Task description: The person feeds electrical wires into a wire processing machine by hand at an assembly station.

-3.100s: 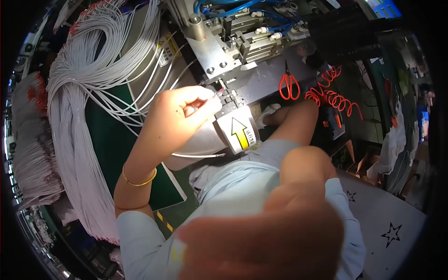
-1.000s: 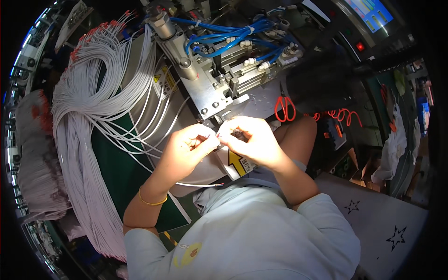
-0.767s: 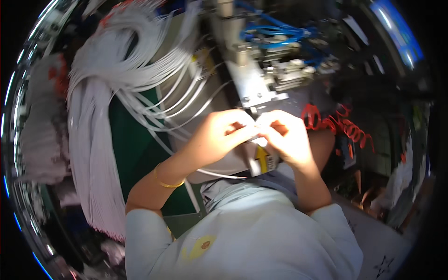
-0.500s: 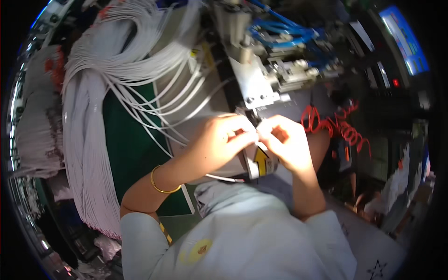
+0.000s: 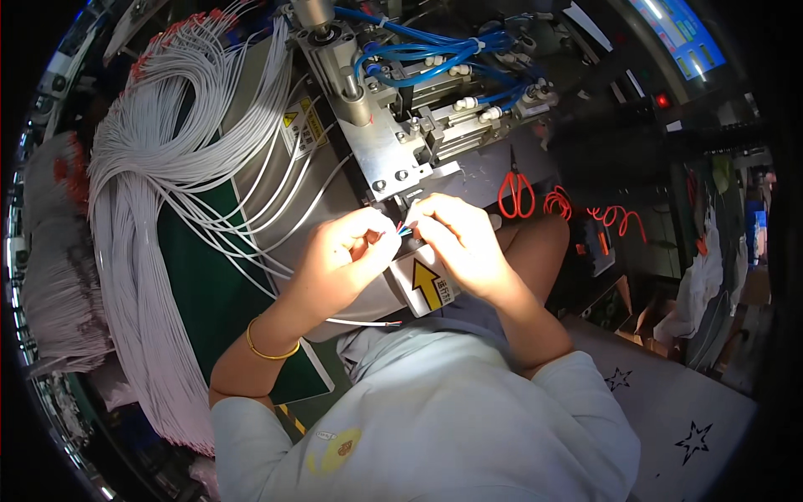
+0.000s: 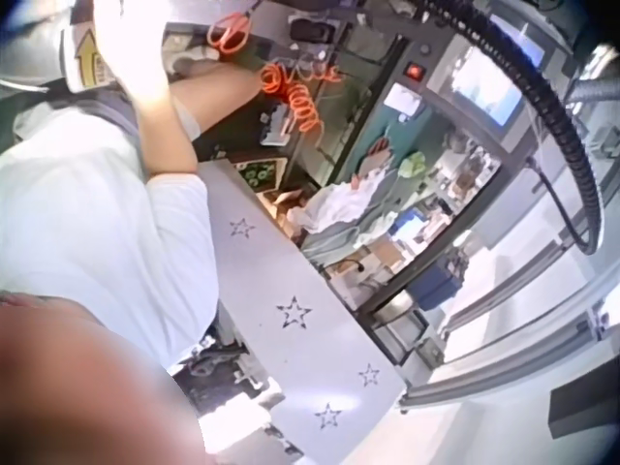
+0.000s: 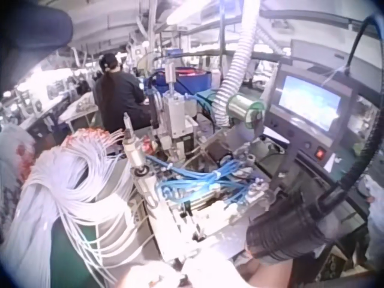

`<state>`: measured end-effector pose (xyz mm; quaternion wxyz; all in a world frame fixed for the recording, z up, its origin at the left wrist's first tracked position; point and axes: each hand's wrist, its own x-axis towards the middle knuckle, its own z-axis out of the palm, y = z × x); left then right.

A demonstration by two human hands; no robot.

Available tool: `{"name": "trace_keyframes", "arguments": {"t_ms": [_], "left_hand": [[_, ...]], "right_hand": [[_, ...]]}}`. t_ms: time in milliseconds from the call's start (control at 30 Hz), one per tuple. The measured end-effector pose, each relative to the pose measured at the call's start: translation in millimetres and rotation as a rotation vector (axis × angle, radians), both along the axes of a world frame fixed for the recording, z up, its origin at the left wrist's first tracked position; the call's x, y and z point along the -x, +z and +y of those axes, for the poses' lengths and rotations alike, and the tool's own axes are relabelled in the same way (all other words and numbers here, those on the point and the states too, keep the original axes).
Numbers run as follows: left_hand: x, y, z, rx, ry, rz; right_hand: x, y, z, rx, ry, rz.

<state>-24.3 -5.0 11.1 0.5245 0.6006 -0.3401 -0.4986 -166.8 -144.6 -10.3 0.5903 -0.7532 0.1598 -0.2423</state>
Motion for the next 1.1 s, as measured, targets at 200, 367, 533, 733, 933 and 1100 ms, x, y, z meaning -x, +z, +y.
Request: {"name": "trace_keyframes", "arguments": {"t_ms": [200,367,533,733,933,1100], "left_hand": [[4.4,-0.4,-2.5,-0.009,0.014,-0.119],[-1.8,-0.1,-4.1,-0.055,0.013,-0.504],[-0.5,-4.3,-1.7,-0.189,-0.036,-0.811],[5.0,-7.5,-3.1,-0.11,0.0,-0.95],[8.9,-12.7,-3.5,-0.08,0.043,-1.007],[9.8,-7.7,-7.0,-0.09,-0.019,-1.099]], "right_hand": [[-7.4,-7.7,4.7,0.369,0.056,-0.105],[-5.9,-23.0,1.6,0.226,-0.065,-0.076],[1.5,-45.9,-6.2,-0.068,-0.069,0.123],[2.4,-52.1,-8.2,-0.097,-0.013,0.141],[-0.5,-58.0,-6.7,-0.073,0.014,0.119],[4.9,-55.2,-4.6,-0.118,-0.016,0.179]]}}
